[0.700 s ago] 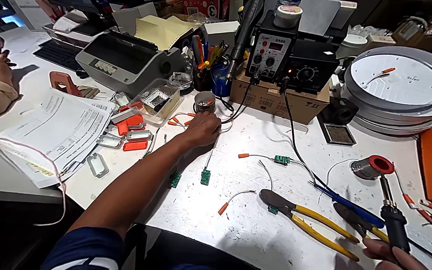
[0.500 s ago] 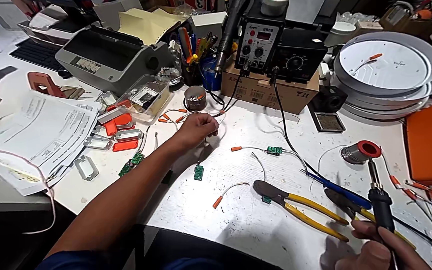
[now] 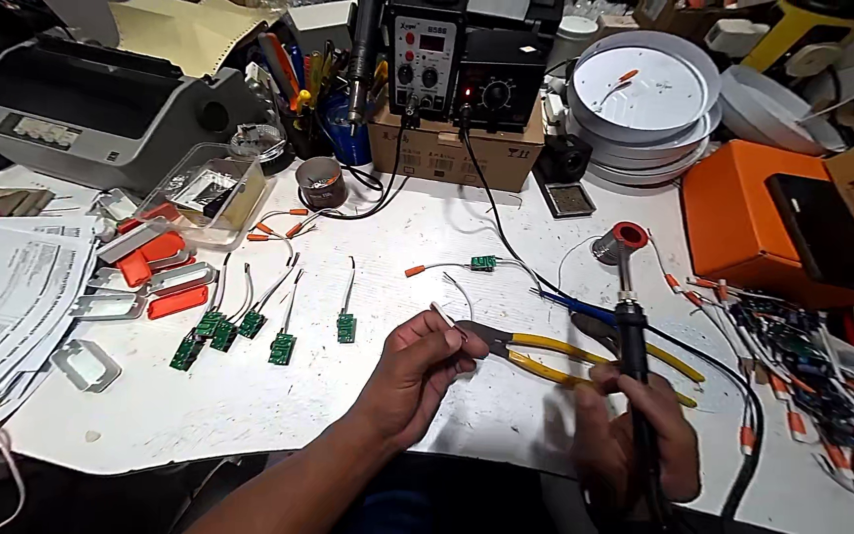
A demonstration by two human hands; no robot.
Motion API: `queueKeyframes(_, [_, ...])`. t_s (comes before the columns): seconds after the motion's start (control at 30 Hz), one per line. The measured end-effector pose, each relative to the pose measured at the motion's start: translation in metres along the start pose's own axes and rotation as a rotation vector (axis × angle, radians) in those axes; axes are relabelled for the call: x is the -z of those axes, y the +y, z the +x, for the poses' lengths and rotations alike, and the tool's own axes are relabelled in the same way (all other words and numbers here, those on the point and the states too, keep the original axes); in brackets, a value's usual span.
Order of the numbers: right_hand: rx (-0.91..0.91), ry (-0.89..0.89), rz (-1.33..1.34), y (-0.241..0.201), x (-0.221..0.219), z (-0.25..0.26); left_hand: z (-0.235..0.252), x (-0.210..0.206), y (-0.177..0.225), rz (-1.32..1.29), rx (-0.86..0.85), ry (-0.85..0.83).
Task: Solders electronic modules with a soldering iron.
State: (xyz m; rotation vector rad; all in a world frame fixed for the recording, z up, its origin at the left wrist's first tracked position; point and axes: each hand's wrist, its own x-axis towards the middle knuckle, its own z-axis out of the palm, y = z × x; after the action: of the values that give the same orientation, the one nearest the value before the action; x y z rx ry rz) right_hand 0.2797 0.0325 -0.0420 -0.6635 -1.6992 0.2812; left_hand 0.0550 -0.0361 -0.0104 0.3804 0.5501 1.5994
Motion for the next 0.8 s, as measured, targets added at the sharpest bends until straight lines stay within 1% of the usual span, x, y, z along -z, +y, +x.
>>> queueKeyframes(0.07, [0.012, -0.045, 0.053, -0.015, -0.006, 0.002, -0.002, -0.005, -0.005, -0.007, 0.012, -0.01])
queueKeyframes(0.17, [-0.021, -0.096, 0.154, -0.033, -0.016, 0.005, -0.006, -0.01, -0.011, 0.021, 0.014, -0.018])
queueKeyframes(0.3, [-0.039, -0.089, 0.261, -0.044, -0.031, 0.009, -0.011, -0.015, -0.02, 0.071, -0.025, -0.049])
queueKeyframes(0.57, [-0.095, -0.098, 0.407, -0.052, -0.03, 0.013, -0.014, -0.02, -0.026, 0.112, -0.061, -0.204])
queueKeyframes(0.8, [-0.128, -0.101, 0.491, -0.049, -0.025, 0.014, -0.013, -0.017, -0.027, 0.178, -0.021, -0.27])
